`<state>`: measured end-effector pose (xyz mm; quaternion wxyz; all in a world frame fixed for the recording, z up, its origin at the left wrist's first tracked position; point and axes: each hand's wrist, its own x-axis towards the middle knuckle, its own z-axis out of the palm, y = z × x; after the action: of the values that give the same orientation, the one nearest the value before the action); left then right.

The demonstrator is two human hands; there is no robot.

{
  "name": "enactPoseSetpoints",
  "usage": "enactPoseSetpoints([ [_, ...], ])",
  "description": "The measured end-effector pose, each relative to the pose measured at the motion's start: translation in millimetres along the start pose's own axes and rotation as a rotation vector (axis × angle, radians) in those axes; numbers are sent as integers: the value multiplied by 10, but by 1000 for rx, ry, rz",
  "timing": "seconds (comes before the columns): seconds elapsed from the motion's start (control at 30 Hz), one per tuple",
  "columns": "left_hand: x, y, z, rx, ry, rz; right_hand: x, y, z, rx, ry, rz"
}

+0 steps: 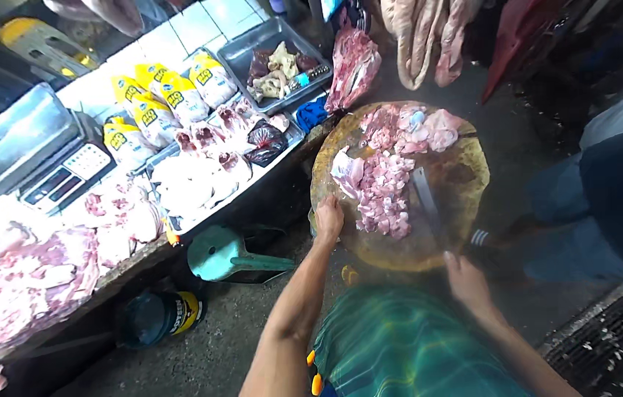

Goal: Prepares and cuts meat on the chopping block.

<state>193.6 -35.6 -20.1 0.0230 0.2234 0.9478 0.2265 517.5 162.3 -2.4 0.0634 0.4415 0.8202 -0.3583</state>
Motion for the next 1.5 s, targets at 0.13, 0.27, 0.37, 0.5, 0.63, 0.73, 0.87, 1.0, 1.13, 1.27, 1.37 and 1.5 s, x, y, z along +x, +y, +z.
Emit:
enactPoseSetpoints([
  [0.13, -261, 683, -206, -192, 149, 206, 21, 63, 65, 49, 11, 0],
  [0.27, -124, 689, 91, -133, -186, 256, 90, 116, 50, 101, -1, -19],
  [0.37, 78, 563, -141, -245, -191, -78, 134, 122, 8, 135, -49, 37],
  [0.5, 786, 263, -113, -280, -314, -495, 38, -137, 48, 213, -24, 97],
  [0.63, 1371, 97, -85, -348, -366, -337, -169, -775, 164, 342, 38, 74],
  [0.73, 1712, -242, -197, -310, -427, -145, -195, -1268, 332, 336, 77, -4],
  [0.87, 1766, -650, -342, -319, -468, -51, -122, -1742, 716, 287, 89, -12],
  [1.0, 1376, -599, -462, -388, -486, -117, -29, -2088, 1009, 269, 131, -19],
  [1.13, 1170, -629, -406, -419, -439, -32, 1, -2494, 972, 243, 321, -169],
  [1.27, 1223, -671, -383, -450, -404, 30, 3, -3034, 568, 308, 634, -498],
  [1.37, 1258, -709, -393, -458, -400, 57, -19, -3553, 54, 502, 797, -827],
  [1.5, 1321, -733, -368, -468, -401, 58, 255, -4017, 5, 854, 789, -1054],
])
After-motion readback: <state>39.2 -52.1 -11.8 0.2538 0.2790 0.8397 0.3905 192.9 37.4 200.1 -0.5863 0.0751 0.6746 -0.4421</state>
